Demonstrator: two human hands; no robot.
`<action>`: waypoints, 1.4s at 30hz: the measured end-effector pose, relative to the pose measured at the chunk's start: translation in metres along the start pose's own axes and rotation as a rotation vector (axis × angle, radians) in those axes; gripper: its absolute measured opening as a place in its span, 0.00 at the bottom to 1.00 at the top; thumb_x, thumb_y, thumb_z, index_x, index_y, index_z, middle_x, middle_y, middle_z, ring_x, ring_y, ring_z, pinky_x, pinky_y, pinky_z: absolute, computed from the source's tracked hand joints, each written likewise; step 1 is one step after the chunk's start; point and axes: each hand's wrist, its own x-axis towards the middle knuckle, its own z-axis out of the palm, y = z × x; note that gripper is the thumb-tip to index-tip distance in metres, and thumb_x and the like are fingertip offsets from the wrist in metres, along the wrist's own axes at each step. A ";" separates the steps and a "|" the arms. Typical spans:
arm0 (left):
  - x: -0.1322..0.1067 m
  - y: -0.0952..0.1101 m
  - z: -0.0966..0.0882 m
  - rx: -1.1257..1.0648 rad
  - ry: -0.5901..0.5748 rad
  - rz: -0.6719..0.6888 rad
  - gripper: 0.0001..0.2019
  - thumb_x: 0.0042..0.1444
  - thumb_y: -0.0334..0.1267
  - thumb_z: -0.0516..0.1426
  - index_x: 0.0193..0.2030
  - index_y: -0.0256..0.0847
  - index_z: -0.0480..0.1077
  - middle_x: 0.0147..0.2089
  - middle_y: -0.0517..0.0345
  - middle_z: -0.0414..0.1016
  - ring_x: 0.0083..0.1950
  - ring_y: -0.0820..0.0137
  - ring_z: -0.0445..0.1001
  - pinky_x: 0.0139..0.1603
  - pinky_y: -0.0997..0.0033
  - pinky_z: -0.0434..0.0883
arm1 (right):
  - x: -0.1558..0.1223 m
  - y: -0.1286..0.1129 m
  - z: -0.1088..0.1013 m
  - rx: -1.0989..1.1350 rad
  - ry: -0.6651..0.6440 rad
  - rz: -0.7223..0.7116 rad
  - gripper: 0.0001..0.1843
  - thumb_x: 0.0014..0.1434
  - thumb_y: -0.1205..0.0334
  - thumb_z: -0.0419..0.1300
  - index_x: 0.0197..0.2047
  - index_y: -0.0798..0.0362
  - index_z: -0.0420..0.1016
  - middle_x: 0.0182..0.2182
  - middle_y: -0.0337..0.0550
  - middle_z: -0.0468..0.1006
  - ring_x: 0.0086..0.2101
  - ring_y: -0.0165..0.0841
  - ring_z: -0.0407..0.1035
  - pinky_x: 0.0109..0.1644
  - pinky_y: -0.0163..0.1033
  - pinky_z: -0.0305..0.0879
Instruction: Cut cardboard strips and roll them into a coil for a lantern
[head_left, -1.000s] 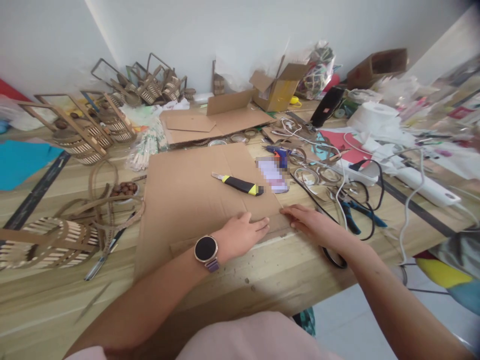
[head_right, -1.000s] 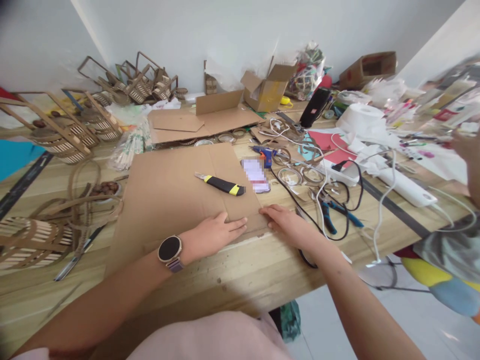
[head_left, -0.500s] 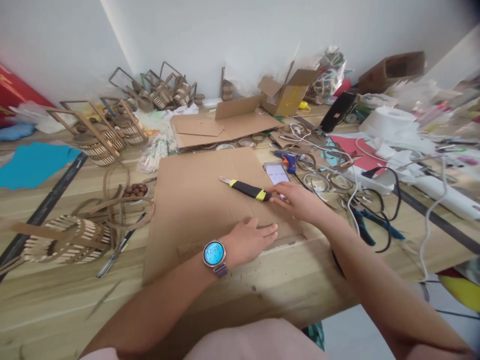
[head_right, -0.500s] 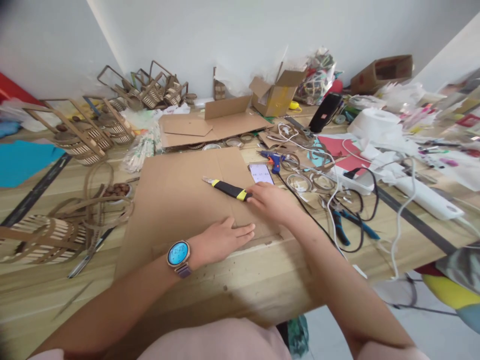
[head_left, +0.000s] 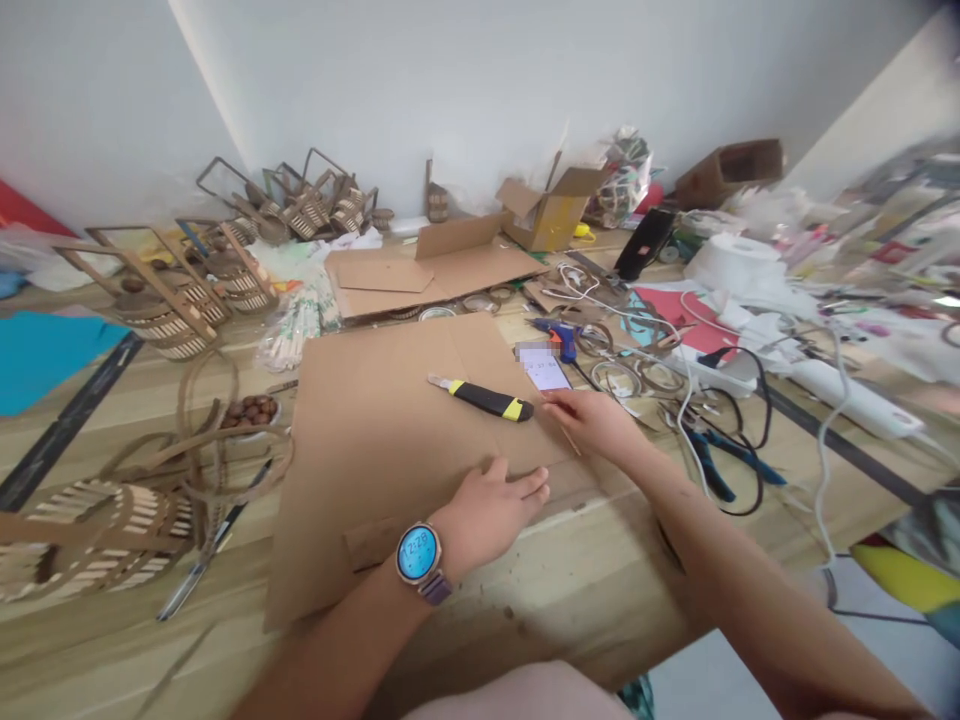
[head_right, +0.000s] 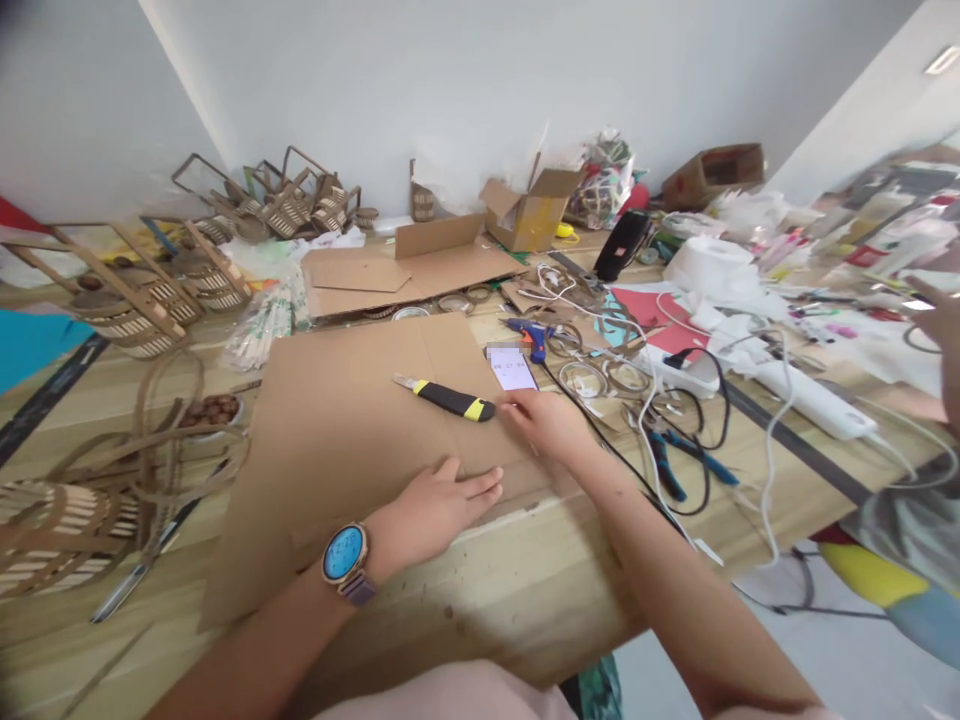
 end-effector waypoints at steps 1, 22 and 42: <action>0.000 0.000 0.001 -0.005 -0.003 -0.002 0.26 0.63 0.24 0.48 0.67 0.43 0.63 0.73 0.56 0.61 0.49 0.60 0.72 0.38 0.65 0.68 | -0.006 0.013 -0.003 -0.019 0.019 0.062 0.15 0.65 0.58 0.53 0.43 0.51 0.81 0.36 0.47 0.84 0.34 0.37 0.76 0.35 0.37 0.62; -0.002 0.005 0.008 -0.036 0.007 -0.035 0.23 0.69 0.31 0.45 0.70 0.41 0.58 0.75 0.65 0.55 0.51 0.58 0.67 0.45 0.59 0.69 | -0.056 0.016 0.039 0.342 0.037 0.260 0.18 0.57 0.48 0.54 0.41 0.50 0.75 0.37 0.53 0.85 0.41 0.47 0.79 0.44 0.46 0.72; -0.019 0.050 -0.003 0.341 0.409 -0.304 0.22 0.73 0.31 0.41 0.68 0.36 0.62 0.67 0.47 0.68 0.50 0.64 0.71 0.43 0.65 0.70 | -0.045 0.007 -0.021 0.751 -0.040 0.308 0.19 0.54 0.39 0.58 0.34 0.46 0.75 0.28 0.47 0.82 0.28 0.46 0.77 0.31 0.50 0.76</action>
